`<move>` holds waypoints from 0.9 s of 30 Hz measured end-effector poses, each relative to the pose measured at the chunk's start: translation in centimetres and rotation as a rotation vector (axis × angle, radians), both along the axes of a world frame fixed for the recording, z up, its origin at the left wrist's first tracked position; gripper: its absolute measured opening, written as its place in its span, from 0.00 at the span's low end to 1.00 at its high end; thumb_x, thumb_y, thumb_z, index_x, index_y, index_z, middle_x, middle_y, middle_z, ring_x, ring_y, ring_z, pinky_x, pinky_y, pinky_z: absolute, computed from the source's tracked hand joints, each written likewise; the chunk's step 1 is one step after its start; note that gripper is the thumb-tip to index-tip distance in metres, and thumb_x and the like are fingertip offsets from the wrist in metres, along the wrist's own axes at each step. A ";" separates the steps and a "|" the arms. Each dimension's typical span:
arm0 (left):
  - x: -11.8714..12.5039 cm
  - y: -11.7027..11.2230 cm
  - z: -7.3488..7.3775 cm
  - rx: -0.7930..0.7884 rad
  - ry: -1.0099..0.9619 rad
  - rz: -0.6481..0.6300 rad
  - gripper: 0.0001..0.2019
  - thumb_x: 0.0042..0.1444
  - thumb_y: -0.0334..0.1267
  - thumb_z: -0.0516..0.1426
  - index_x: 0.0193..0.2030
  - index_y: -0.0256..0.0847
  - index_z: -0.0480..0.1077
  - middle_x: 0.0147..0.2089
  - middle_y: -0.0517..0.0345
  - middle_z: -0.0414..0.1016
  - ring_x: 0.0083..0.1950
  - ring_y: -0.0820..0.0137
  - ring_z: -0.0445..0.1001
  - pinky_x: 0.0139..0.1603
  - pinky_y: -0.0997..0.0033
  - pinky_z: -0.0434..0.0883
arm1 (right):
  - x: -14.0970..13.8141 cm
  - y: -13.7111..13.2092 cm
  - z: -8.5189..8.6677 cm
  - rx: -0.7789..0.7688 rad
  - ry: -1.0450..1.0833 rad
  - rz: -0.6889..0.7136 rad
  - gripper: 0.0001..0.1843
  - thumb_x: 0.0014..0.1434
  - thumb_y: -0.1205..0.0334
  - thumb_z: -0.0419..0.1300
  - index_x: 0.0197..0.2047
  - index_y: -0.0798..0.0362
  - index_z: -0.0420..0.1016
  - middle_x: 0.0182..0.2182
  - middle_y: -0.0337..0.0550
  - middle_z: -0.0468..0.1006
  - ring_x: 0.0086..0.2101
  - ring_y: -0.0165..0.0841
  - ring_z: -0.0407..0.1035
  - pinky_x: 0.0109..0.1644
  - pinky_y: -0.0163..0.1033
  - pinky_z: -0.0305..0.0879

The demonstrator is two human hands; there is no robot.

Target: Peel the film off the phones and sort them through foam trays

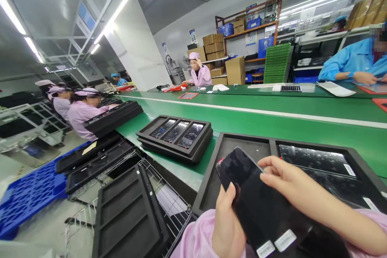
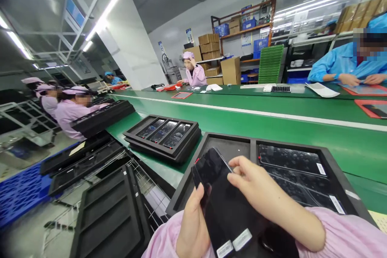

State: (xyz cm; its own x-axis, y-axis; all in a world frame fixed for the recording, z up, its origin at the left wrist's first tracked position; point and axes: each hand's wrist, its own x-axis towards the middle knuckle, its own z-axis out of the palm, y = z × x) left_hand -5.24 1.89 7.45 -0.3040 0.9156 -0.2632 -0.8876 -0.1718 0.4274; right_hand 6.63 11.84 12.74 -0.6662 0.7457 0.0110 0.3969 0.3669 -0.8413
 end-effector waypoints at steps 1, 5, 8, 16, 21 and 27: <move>-0.4 -0.1 0.0 -0.025 -0.007 0.027 0.24 0.48 0.34 0.62 0.54 0.46 0.67 0.48 0.52 0.77 0.54 0.55 0.71 0.57 0.53 0.64 | -0.2 1.1 0.4 0.048 0.035 -0.021 0.18 0.54 0.49 0.48 0.39 0.52 0.66 0.26 0.41 0.74 0.29 0.37 0.71 0.30 0.38 0.67; -2.2 -0.7 -0.6 -0.082 0.032 0.001 0.26 0.46 0.29 0.62 0.54 0.47 0.68 0.42 0.53 0.79 0.48 0.57 0.75 0.53 0.54 0.68 | -2.0 7.2 0.9 0.342 0.053 -0.137 0.21 0.58 0.51 0.44 0.48 0.54 0.63 0.37 0.46 0.76 0.36 0.37 0.72 0.38 0.39 0.69; -3.0 -0.8 -1.5 -0.035 0.112 -0.072 0.23 0.41 0.31 0.65 0.48 0.42 0.73 0.36 0.51 0.79 0.44 0.56 0.77 0.50 0.55 0.69 | -4.5 10.3 -0.6 0.417 -0.051 -0.071 0.17 0.58 0.61 0.45 0.48 0.54 0.67 0.36 0.44 0.77 0.36 0.36 0.72 0.40 0.40 0.69; -4.0 0.1 -2.1 0.020 0.173 -0.270 0.21 0.39 0.29 0.63 0.45 0.36 0.73 0.31 0.51 0.77 0.39 0.59 0.76 0.42 0.65 0.68 | -8.0 7.6 -5.0 0.629 -0.382 0.189 0.18 0.47 0.73 0.65 0.44 0.59 0.76 0.48 0.61 0.71 0.48 0.56 0.64 0.51 0.60 0.58; -3.6 0.1 -1.8 0.023 0.269 -0.314 0.31 0.36 0.28 0.63 0.53 0.41 0.68 0.38 0.54 0.77 0.41 0.62 0.75 0.40 0.70 0.65 | -7.6 9.1 -4.9 0.538 -0.397 0.148 0.13 0.54 0.71 0.60 0.44 0.64 0.75 0.47 0.63 0.71 0.50 0.55 0.63 0.54 0.58 0.57; -2.3 0.0 -1.5 0.081 0.429 -0.341 0.38 0.40 0.39 0.66 0.60 0.43 0.62 0.53 0.50 0.72 0.48 0.58 0.71 0.46 0.65 0.65 | -3.8 7.2 -0.8 0.268 -0.247 0.306 0.16 0.64 0.58 0.48 0.38 0.54 0.75 0.32 0.40 0.78 0.34 0.33 0.73 0.38 0.34 0.70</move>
State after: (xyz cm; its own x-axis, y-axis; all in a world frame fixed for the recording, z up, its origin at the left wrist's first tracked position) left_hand -7.55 1.85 5.93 -0.0510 0.9931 -0.1053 -0.6477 0.0473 0.7604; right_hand 2.82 19.04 11.92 -0.8618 0.5071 -0.0105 0.4129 0.6895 -0.5951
